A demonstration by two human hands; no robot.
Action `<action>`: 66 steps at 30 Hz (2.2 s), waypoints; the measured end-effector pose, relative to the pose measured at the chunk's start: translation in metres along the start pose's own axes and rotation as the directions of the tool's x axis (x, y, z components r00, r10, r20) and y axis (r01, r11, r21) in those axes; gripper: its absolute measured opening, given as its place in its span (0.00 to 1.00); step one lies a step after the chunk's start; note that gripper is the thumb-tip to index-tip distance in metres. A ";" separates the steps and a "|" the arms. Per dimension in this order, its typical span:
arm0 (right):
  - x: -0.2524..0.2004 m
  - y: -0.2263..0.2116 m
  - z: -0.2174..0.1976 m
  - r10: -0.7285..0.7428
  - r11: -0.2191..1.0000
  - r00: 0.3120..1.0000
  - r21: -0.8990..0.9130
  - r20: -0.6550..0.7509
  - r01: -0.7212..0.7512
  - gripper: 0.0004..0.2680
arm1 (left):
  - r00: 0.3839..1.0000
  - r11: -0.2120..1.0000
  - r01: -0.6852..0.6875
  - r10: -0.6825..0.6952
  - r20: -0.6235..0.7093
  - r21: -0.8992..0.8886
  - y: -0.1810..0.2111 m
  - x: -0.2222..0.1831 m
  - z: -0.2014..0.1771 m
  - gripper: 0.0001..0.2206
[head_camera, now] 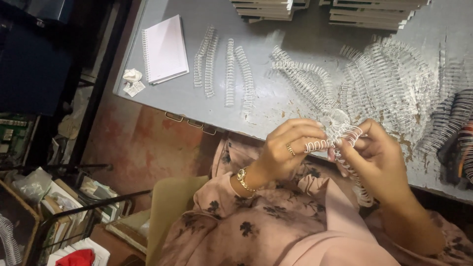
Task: The person is organizing and untangling plastic spiral bindings on a production table, separating them from a pile and laying them out neatly.
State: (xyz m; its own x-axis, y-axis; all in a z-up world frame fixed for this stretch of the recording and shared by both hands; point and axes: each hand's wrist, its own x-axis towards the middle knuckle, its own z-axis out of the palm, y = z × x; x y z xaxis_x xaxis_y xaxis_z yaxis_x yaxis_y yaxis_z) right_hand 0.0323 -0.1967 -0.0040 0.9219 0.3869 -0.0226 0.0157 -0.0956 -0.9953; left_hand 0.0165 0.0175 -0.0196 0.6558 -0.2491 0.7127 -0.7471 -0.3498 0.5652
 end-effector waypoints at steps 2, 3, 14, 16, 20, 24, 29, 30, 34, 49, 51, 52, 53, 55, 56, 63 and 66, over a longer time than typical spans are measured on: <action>0.000 -0.002 -0.001 0.035 0.997 0.999 0.065 0.027 -0.037 0.05 | 1.000 0.999 -0.030 0.030 0.000 0.012 -0.002 0.003 -0.004 0.07; 0.000 -0.002 -0.002 0.036 0.999 0.999 0.001 0.021 -0.036 0.05 | 0.999 0.999 -0.035 0.034 0.026 0.012 -0.001 0.006 -0.007 0.06; 0.001 -0.018 -0.003 -0.008 0.973 0.998 -0.230 0.066 0.023 0.05 | 0.938 0.999 -0.039 0.037 0.345 -0.001 0.012 0.039 -0.043 0.07; 0.001 -0.016 -0.004 0.059 0.992 0.997 -0.116 0.049 -0.053 0.05 | 0.943 0.999 -0.025 0.034 0.330 -0.031 0.013 0.040 -0.043 0.09; 0.010 -0.009 -0.010 0.126 0.964 0.975 0.210 0.186 -0.164 0.04 | 0.954 0.993 -0.080 0.102 0.283 -0.086 0.013 0.041 -0.038 0.07; 0.015 -0.005 -0.010 0.141 0.913 0.949 0.333 0.283 -0.236 0.04 | 0.966 0.977 -0.210 0.199 0.165 0.048 0.009 0.028 -0.033 0.03; 0.014 0.002 -0.006 0.161 0.899 0.956 0.363 0.243 -0.244 0.02 | 0.950 0.938 -0.300 0.276 0.146 0.176 0.002 0.015 -0.027 0.08; 0.014 0.000 -0.005 0.133 0.901 0.960 0.373 0.247 -0.221 0.02 | 0.973 0.976 -0.219 0.218 0.078 0.003 -0.001 0.011 -0.021 0.06; 0.013 0.005 -0.003 0.094 0.865 0.965 0.459 0.243 -0.200 0.03 | 0.997 0.907 0.028 -0.053 -0.047 -0.421 -0.007 -0.007 0.005 0.27; 0.013 0.020 0.027 0.042 0.824 0.996 0.561 0.077 -0.078 0.04 | 0.964 0.970 0.175 -0.203 -0.169 -0.168 0.013 0.009 0.000 0.10; 0.014 0.018 0.030 0.039 0.829 0.996 0.554 0.081 -0.077 0.04 | 0.980 0.976 0.142 -0.162 -0.114 -0.166 0.003 0.003 -0.002 0.09; 0.013 0.018 0.032 0.039 0.831 0.996 0.551 0.084 -0.079 0.04 | 0.991 0.980 0.112 -0.123 -0.055 -0.166 -0.002 0.000 -0.002 0.09; 0.013 0.017 0.033 0.036 0.833 0.996 0.548 0.080 -0.074 0.04 | 0.992 0.980 0.106 -0.117 -0.056 -0.170 -0.002 -0.002 -0.005 0.09; 0.013 0.015 0.035 0.065 0.795 0.991 0.595 0.114 -0.121 0.06 | 0.991 0.966 0.129 -0.133 -0.003 -0.225 -0.005 -0.003 -0.010 0.13; 0.013 0.013 0.035 0.058 0.798 0.993 0.593 0.105 -0.109 0.06 | 0.993 0.966 0.118 -0.121 -0.002 -0.228 -0.003 -0.002 -0.011 0.13; 0.015 0.002 0.033 0.106 0.793 0.990 0.592 0.096 -0.143 0.06 | 0.952 0.904 0.274 -0.304 -0.041 -0.329 -0.016 -0.007 -0.001 0.14; 0.013 -0.019 0.029 0.224 0.764 0.963 0.587 0.149 -0.268 0.04 | 0.944 0.878 0.318 -0.328 0.034 -0.356 -0.013 -0.003 -0.006 0.11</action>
State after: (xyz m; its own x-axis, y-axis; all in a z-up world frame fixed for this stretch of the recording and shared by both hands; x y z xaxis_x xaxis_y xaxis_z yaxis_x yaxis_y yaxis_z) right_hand 0.0333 -0.1635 0.0119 0.8338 0.4879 -0.2584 -0.4624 0.3612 -0.8098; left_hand 0.0237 0.0276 -0.0264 0.8680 -0.1506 0.4731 -0.4862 -0.0647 0.8714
